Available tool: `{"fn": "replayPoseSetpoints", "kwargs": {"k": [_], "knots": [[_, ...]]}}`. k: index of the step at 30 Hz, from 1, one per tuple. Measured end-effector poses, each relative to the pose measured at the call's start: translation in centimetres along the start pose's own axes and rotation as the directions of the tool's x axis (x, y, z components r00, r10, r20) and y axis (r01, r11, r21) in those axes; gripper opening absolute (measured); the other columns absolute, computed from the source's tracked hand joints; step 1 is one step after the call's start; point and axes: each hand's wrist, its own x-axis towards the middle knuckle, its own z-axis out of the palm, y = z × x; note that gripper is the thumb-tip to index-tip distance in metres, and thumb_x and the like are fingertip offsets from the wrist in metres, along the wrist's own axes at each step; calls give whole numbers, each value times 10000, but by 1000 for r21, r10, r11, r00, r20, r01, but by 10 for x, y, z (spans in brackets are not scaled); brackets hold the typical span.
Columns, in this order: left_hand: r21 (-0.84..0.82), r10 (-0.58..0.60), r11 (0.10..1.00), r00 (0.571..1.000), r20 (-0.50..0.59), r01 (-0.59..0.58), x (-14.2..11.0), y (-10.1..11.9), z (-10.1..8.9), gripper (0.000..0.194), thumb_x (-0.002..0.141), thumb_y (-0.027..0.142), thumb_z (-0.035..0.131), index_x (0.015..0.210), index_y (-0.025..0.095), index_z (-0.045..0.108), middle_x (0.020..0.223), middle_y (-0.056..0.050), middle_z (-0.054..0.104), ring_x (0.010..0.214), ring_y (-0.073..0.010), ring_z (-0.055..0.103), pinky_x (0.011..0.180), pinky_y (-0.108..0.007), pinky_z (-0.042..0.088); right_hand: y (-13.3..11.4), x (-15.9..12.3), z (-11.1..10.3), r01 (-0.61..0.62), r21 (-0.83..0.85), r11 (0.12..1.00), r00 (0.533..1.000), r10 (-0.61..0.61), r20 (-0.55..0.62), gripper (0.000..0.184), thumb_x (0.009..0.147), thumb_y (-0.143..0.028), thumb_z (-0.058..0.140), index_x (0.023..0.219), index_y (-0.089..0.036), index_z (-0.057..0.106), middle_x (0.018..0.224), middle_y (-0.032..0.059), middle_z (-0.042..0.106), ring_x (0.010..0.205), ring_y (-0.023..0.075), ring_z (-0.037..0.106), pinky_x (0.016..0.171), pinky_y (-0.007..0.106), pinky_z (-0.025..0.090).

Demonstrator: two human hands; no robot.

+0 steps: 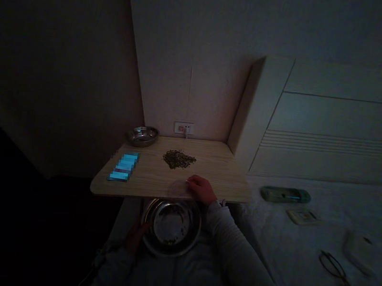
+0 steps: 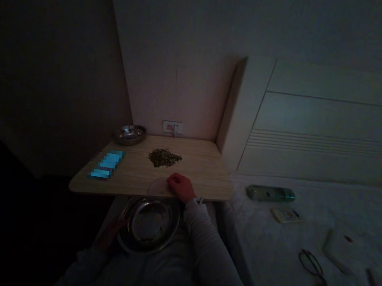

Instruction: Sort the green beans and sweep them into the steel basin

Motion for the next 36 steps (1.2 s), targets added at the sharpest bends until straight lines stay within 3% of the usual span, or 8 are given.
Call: {"fn": "replayPoseSetpoints", "kwargs": {"k": [10, 14, 20, 25, 36], "knots": [[18, 5, 1000, 1000, 26, -6, 4, -3, -1, 300, 587, 259, 633, 881, 202, 616, 925, -68, 666, 986, -260, 548, 844, -359, 413, -2, -1, 0, 6, 11, 1000, 1000, -6, -21, 119, 686, -234, 459, 679, -171, 560, 567, -27, 573, 590, 107, 504, 581, 207, 362], [22, 8, 1000, 999, -33, -7, 8, -8, -2, 327, 599, 274, 618, 914, 189, 603, 955, -87, 654, 995, -266, 541, 841, -373, 410, -3, -1, 0, -5, 20, 1000, 1000, 5, -18, 127, 687, -243, 456, 684, -173, 561, 564, -32, 570, 583, 104, 496, 570, 203, 356], [27, -12, 1000, 998, -57, 13, 9, -9, -1, 301, 597, 283, 619, 881, 184, 611, 930, -90, 659, 979, -264, 551, 839, -365, 412, 1, 1, 1, -7, 19, 1000, 1000, 7, -25, 115, 684, -239, 466, 693, -170, 558, 588, -27, 571, 593, 101, 498, 568, 201, 357], [6, 3, 1000, 1000, 14, -3, 8, -7, -3, 315, 590, 281, 628, 886, 179, 602, 898, -92, 667, 952, -267, 565, 832, -379, 417, 0, 1, 0, 11, -22, 1000, 1000, -11, -25, 116, 695, -224, 458, 689, -172, 562, 588, -28, 576, 593, 97, 497, 570, 196, 359], [-9, 29, 1000, 999, -17, -30, 0, 1, 3, 267, 591, 249, 617, 851, 188, 618, 857, -60, 683, 930, -268, 577, 840, -390, 413, -2, 0, 0, -1, -29, 1000, 999, 0, -36, 119, 685, -213, 454, 681, -174, 566, 577, -24, 568, 593, 107, 492, 570, 205, 357]]}}
